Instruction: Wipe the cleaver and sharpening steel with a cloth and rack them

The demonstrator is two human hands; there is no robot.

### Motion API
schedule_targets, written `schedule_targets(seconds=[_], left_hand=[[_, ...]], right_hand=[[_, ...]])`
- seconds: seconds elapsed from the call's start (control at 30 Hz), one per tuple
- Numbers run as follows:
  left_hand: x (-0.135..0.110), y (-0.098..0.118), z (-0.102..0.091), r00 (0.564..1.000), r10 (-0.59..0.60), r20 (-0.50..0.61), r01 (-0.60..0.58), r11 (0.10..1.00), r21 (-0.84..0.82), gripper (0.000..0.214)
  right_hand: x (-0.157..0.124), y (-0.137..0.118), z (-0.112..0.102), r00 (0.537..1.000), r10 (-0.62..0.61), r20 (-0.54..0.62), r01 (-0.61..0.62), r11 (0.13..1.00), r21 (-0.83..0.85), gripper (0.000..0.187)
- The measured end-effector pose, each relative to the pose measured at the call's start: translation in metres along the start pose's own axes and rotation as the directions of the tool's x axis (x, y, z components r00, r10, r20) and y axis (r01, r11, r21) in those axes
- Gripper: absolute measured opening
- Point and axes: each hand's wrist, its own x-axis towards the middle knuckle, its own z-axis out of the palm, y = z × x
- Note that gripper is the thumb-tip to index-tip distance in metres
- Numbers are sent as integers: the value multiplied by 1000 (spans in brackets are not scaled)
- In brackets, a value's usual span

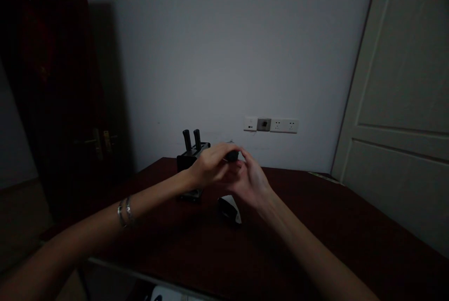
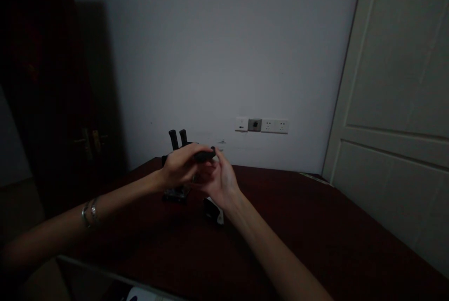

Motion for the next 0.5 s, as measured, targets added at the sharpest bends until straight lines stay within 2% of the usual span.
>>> schedule_targets(seconds=[0.1,0.2,0.33,0.5], left_hand=[[28,-8,-18,986,-165,-32,161,982,-96,22],[61,-29,-33,965,-257,-58,237,942,-237,20],[109,-71,-57,934,-346,-93,302,899,-318,19],[156,-125,-94,874,-465,-142,404,857,-321,15]], right_hand=[[-7,-5,-1,995,61,84,-61,998,4,58],[-11,0,-14,979,166,118,-169,985,17,64],[-12,19,-47,968,251,28,-252,965,71,50],[-12,36,-96,947,291,-136,-279,955,101,32]])
